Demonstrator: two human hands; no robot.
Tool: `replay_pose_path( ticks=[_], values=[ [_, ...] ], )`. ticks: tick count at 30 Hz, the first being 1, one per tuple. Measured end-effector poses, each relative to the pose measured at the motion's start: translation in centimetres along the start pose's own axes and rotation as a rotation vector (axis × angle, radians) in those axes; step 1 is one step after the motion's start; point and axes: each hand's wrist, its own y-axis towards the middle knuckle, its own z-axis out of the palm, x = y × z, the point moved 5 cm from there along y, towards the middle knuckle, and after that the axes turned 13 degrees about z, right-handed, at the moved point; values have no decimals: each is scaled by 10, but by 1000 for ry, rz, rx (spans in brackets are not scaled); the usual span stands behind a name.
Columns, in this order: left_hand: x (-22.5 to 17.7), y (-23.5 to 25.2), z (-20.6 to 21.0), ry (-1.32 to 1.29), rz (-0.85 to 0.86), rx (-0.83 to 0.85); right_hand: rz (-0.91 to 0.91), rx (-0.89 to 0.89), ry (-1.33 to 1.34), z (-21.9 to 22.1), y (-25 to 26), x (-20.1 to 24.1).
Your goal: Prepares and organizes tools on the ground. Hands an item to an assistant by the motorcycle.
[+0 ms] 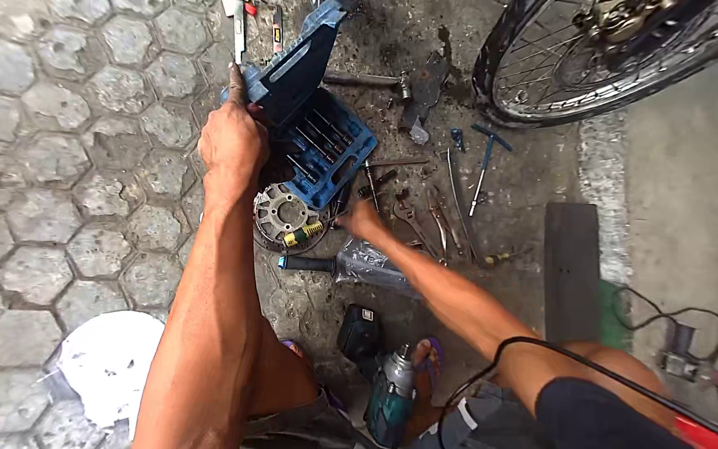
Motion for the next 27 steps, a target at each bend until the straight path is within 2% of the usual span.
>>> replay_pose_path(
  ticks=[1, 3, 7, 10, 13, 15, 17, 19, 21, 27],
  values=[
    [-1, 1, 0, -3, -7, -1, 84, 50, 24, 18, -9, -10],
    [-3, 1, 1, -4, -16, -3, 185, 31, 52, 34, -10, -11],
    [-3, 1, 0, 6, -27, 5, 273, 31, 81, 36, -3, 3],
    [-3, 2, 3, 23, -13, 10, 314, 131, 175, 30, -9, -16],
    [-3, 2, 2, 27, -9, 18, 354, 284, 446, 1, -40, -52],
    [-2, 1, 2, 26, -5, 27, 390, 399, 608, -33, -60, -76],
    [-1, 1, 4, 19, 2, 35, 369, 444, 707, -70, -74, -87],
    [-1, 3, 5, 13, 14, 38, 274, 380, 730, -104, -74, -75],
    [-2, 2, 6, 11, 5, 50, 125, 225, 630, -126, -52, -51],
    [-7, 1, 10, 27, -24, 39, -138, -279, 157, -128, 94, 55]
  ],
)
